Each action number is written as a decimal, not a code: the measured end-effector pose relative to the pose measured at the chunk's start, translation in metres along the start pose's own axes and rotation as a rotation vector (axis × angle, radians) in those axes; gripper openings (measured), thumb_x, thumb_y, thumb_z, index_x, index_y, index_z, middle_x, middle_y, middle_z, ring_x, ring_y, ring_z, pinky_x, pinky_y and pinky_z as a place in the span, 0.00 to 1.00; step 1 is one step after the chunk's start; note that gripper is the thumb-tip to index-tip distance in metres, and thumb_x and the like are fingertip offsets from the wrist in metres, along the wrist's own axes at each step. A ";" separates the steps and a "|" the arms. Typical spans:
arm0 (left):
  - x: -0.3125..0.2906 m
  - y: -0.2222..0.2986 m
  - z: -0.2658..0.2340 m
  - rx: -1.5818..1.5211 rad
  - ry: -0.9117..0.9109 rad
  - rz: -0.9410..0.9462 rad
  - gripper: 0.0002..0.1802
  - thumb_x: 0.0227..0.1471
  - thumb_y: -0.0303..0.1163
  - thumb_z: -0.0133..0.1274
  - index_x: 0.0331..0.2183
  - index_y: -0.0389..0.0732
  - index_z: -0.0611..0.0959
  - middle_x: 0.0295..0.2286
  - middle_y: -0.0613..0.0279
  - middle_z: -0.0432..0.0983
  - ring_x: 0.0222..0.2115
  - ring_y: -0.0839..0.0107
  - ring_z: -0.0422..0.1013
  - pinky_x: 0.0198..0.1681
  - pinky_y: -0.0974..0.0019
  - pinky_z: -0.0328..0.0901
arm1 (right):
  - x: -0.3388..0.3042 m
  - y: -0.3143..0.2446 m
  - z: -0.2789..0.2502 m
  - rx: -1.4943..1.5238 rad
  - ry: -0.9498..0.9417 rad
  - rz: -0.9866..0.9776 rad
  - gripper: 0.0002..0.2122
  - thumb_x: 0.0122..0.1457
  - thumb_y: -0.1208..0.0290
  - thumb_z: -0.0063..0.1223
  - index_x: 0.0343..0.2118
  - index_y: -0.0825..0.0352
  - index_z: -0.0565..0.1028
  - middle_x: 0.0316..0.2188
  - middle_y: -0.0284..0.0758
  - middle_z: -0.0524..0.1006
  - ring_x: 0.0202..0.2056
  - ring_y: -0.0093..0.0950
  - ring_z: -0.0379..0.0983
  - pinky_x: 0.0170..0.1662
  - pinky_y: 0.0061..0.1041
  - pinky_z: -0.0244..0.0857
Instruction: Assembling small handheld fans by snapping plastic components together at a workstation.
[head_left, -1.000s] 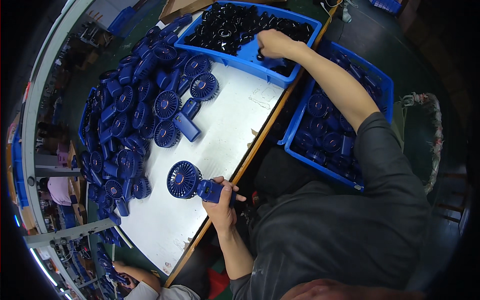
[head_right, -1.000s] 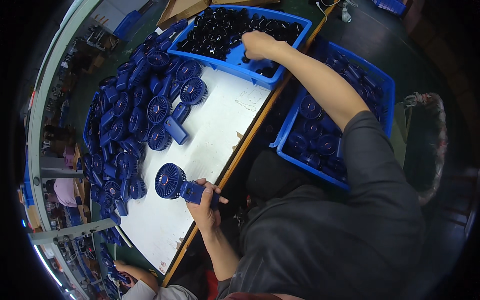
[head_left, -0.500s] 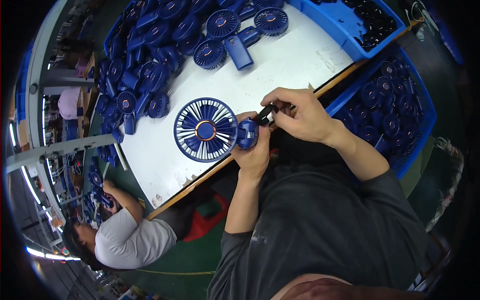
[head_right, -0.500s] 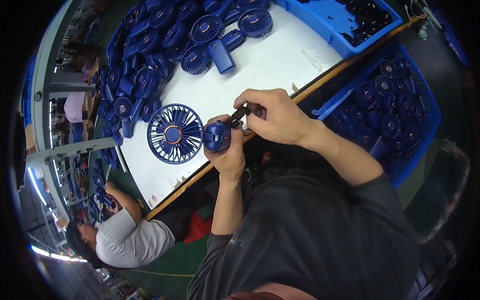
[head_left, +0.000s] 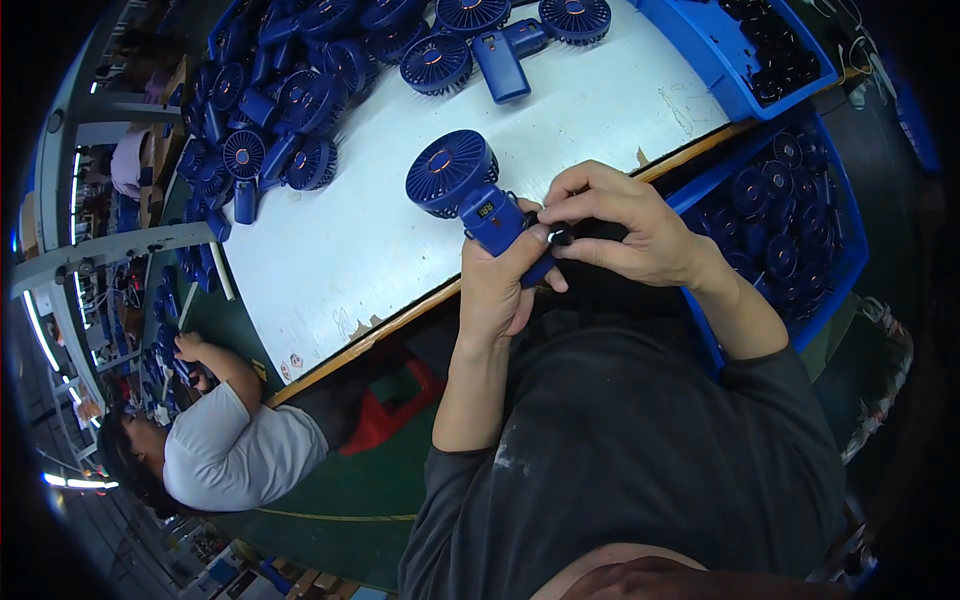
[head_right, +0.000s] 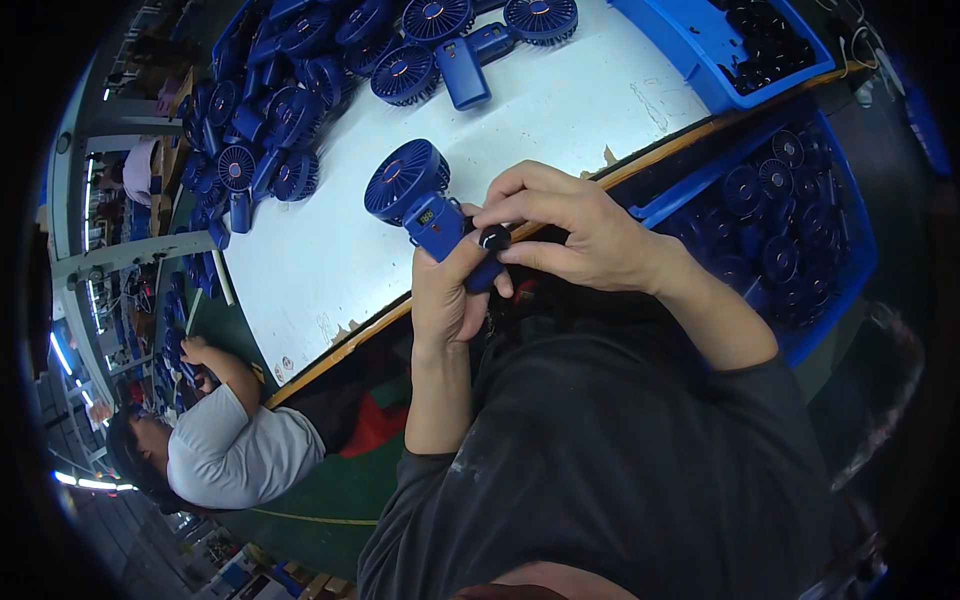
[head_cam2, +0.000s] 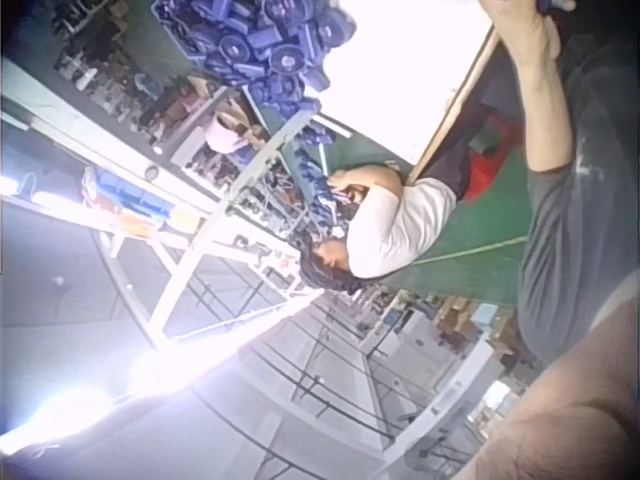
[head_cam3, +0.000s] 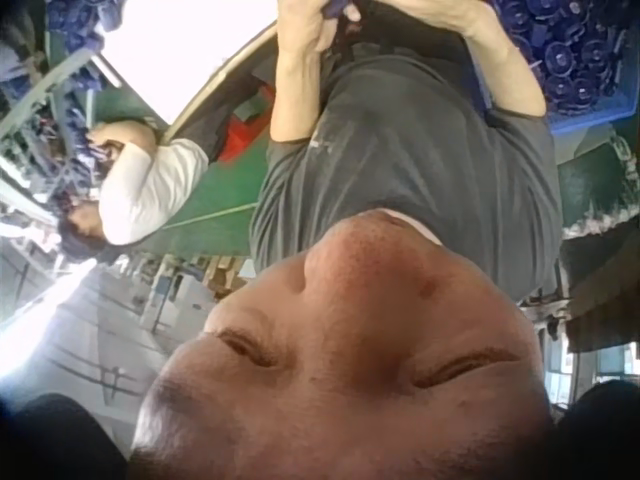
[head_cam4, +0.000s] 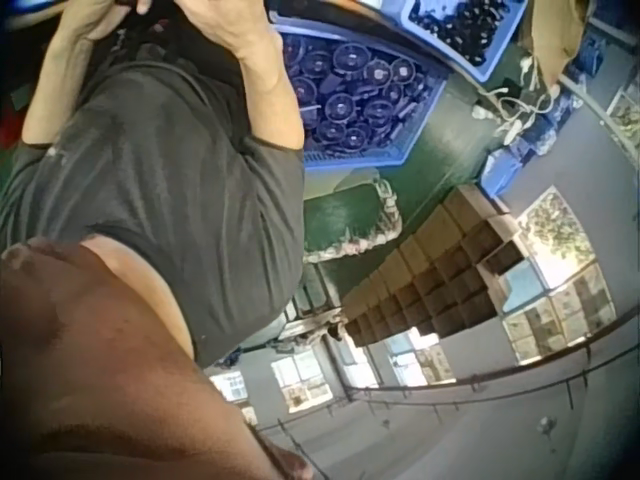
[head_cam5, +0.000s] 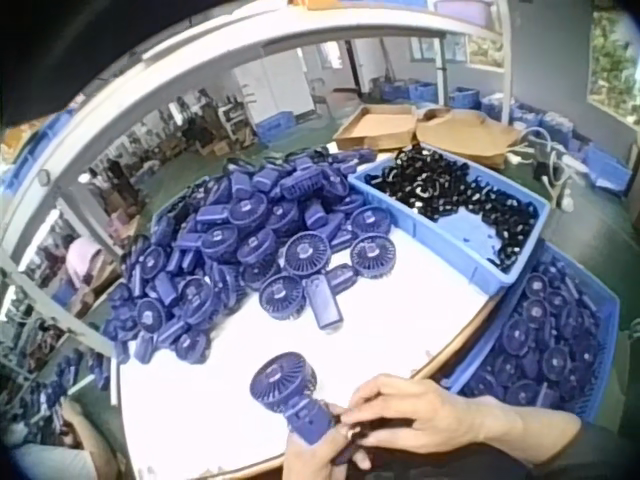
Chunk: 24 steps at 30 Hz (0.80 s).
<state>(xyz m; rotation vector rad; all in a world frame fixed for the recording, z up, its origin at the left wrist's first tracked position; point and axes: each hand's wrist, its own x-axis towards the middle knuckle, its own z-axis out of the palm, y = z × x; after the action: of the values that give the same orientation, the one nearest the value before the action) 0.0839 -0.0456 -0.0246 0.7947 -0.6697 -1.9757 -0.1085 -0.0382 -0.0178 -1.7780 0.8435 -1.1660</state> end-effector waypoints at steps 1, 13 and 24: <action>-0.003 0.001 0.003 0.005 0.018 -0.007 0.11 0.54 0.24 0.57 0.40 0.33 0.75 0.31 0.54 0.76 0.28 0.68 0.76 0.19 0.69 0.75 | 0.001 0.000 0.000 -0.023 0.015 -0.016 0.16 0.50 0.80 0.63 0.44 0.69 0.77 0.42 0.40 0.76 0.45 0.31 0.74 0.47 0.26 0.69; -0.010 -0.015 -0.006 0.084 -0.224 -0.055 0.25 0.56 0.42 0.58 0.46 0.33 0.73 0.32 0.54 0.75 0.31 0.69 0.75 0.21 0.70 0.75 | 0.033 -0.009 0.000 -0.448 -0.031 -0.158 0.12 0.54 0.71 0.61 0.40 0.68 0.78 0.36 0.39 0.74 0.40 0.38 0.72 0.43 0.32 0.69; -0.008 -0.035 0.010 -0.106 0.134 -0.040 0.29 0.65 0.50 0.34 0.55 0.38 0.70 0.52 0.53 0.69 0.55 0.62 0.65 0.59 0.59 0.59 | -0.004 -0.024 0.042 -0.707 0.044 0.020 0.30 0.47 0.67 0.62 0.55 0.68 0.67 0.45 0.43 0.69 0.49 0.43 0.66 0.53 0.41 0.61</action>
<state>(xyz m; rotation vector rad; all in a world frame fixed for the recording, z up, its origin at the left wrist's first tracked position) 0.0619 -0.0208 -0.0407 0.8724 -0.4695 -1.9568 -0.0683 -0.0126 -0.0079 -2.2917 1.4186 -0.9540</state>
